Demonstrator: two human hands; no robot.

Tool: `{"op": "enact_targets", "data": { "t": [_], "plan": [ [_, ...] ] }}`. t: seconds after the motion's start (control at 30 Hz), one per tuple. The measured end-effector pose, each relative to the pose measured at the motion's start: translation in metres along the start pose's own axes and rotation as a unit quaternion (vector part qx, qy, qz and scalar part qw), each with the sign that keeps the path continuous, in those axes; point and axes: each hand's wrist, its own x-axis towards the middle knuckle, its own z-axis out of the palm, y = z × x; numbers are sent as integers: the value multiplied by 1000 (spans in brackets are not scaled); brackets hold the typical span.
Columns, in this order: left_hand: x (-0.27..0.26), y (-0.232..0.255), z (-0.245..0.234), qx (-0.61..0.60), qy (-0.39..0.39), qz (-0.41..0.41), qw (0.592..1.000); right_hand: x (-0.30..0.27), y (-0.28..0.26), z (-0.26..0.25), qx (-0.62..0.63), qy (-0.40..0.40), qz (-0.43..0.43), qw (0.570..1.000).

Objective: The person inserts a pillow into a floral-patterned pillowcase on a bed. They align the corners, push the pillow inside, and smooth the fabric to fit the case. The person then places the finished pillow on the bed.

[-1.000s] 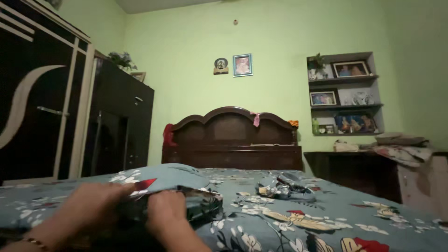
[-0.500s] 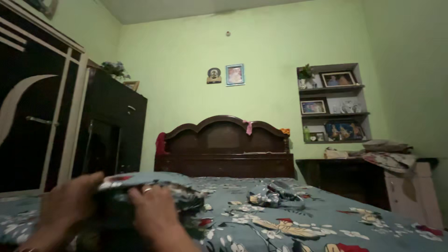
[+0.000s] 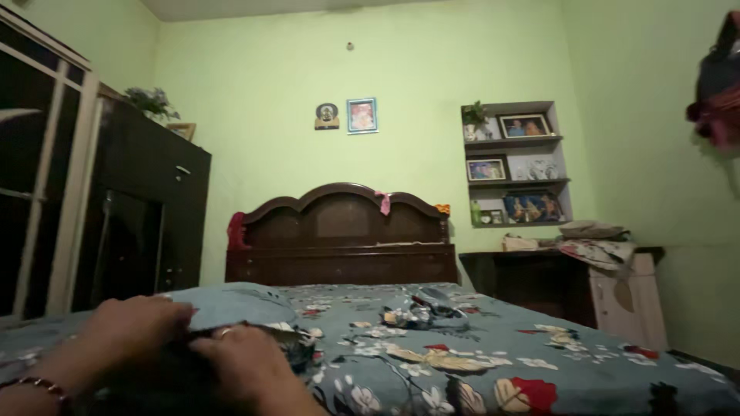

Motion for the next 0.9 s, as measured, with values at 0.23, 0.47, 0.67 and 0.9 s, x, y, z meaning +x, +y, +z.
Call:
{"op": "enact_targets", "data": {
  "t": [0.23,0.47,0.67,0.9],
  "plan": [
    [20,37,14,-104,58,79,990,-27,10,-46,-23,39,47,998],
    [23,72,28,-78,104,114,985,-39,17,-57,-12,116,250,961],
    [48,95,47,-64,164,143,974,-33,30,-46,-23,113,438,891],
    [34,117,52,-74,274,73,956,-36,68,2,126,272,414,860]
  ]
}}
